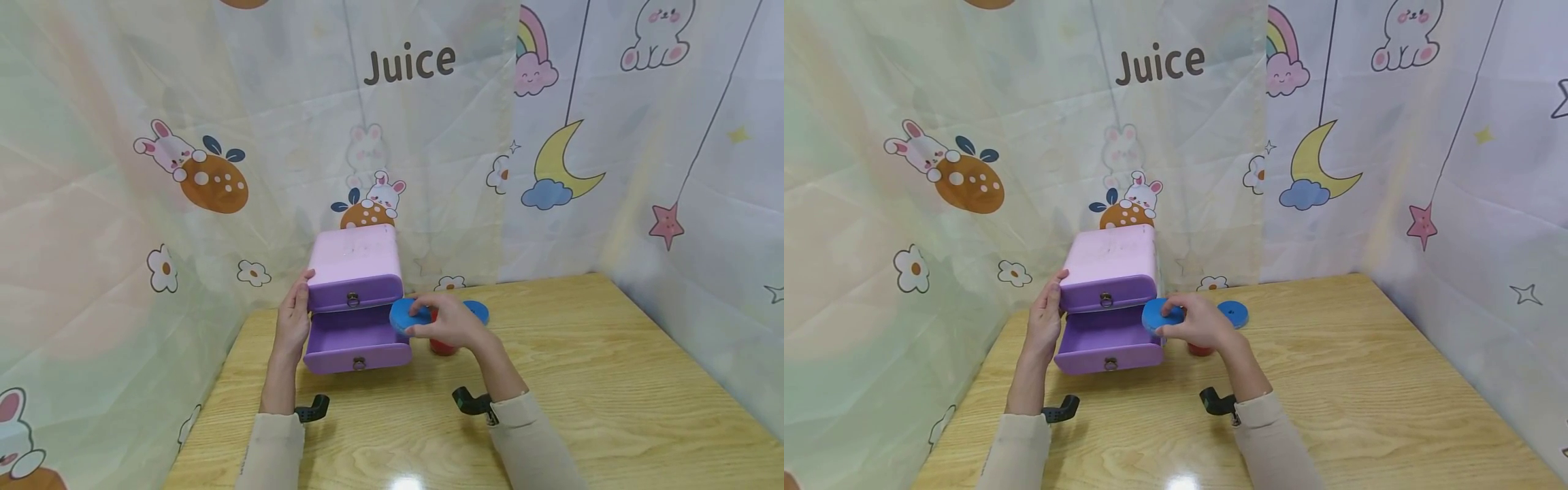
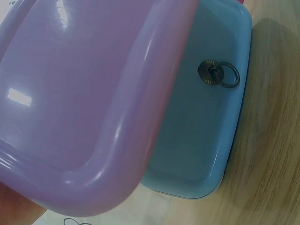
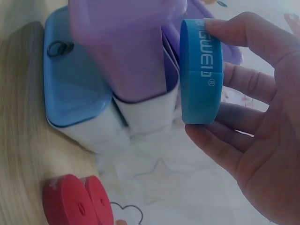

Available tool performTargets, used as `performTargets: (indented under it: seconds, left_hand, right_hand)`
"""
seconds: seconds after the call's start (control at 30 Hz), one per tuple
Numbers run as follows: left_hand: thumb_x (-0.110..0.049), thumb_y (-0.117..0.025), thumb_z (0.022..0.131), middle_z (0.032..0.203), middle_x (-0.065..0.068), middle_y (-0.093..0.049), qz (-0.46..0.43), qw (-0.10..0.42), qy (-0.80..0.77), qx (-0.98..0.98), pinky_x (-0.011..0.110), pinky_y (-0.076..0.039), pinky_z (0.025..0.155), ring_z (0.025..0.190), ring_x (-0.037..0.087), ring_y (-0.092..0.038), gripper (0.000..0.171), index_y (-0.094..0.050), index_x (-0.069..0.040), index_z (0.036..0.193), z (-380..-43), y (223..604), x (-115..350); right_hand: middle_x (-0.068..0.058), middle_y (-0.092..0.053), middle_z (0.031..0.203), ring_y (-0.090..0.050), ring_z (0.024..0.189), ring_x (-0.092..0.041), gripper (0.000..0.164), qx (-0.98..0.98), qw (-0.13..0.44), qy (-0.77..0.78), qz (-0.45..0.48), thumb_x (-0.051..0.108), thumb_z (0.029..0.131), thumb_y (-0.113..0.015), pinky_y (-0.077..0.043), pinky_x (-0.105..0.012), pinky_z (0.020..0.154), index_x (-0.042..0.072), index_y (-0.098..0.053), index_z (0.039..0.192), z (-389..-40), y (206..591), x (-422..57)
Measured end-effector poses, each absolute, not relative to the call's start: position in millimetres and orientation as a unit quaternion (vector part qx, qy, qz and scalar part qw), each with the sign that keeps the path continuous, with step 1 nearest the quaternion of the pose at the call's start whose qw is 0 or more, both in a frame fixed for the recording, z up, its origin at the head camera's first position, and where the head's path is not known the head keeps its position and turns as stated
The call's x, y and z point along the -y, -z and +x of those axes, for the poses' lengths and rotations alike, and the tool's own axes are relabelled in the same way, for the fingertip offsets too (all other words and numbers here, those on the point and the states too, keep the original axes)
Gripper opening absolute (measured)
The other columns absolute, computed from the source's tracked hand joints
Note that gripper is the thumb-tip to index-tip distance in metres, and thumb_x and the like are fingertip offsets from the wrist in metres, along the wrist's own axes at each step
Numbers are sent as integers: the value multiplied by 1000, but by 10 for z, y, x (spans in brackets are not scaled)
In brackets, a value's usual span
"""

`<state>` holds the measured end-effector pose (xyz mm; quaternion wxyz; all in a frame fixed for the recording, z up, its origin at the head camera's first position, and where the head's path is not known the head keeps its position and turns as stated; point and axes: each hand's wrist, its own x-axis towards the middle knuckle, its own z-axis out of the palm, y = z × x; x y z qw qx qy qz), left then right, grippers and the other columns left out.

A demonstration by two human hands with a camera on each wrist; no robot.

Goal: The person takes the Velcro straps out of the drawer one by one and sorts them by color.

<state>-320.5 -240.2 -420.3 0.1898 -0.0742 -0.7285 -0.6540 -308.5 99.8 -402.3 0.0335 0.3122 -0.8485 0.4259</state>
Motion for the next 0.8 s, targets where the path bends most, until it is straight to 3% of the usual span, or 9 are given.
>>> performTargets:
  seconds: [0.17,0.33,0.6,0.8]
  left_hand:
    - [-49,-40,110,167,-9,-37,-76,193,649,732,44,-26,129,156,17,-33,50,-53,-26,152,-3198,4197,2399]
    - [-49,-39,110,168,-9,-36,-76,189,650,732,45,-26,129,156,18,-33,50,-52,-26,153,-3187,4195,2394]
    - [-44,-37,112,170,-6,-32,-66,171,653,735,43,-23,130,158,18,-29,50,-48,-24,156,-3178,4183,2400]
    - [-49,-38,111,170,-8,-33,-72,181,647,737,44,-23,130,157,18,-30,51,-49,-28,155,-3175,4188,2392]
  right_hand:
    - [-10,-64,145,-60,132,-33,25,850,24,-425,310,33,84,-87,-52,-52,102,18,-75,99,-3118,4027,-1083]
    - [-15,-64,144,-55,139,-37,26,860,17,-417,294,35,83,-88,-49,-58,109,18,-75,97,-3118,4026,-1152]
    - [-19,-62,145,-56,137,-40,29,895,40,-356,264,33,83,-88,-53,-53,105,13,-77,100,-3159,4072,-1247]
    - [-19,-60,147,-54,139,-42,30,901,39,-353,248,32,82,-89,-53,-55,106,11,-77,101,-3186,4085,-1318]
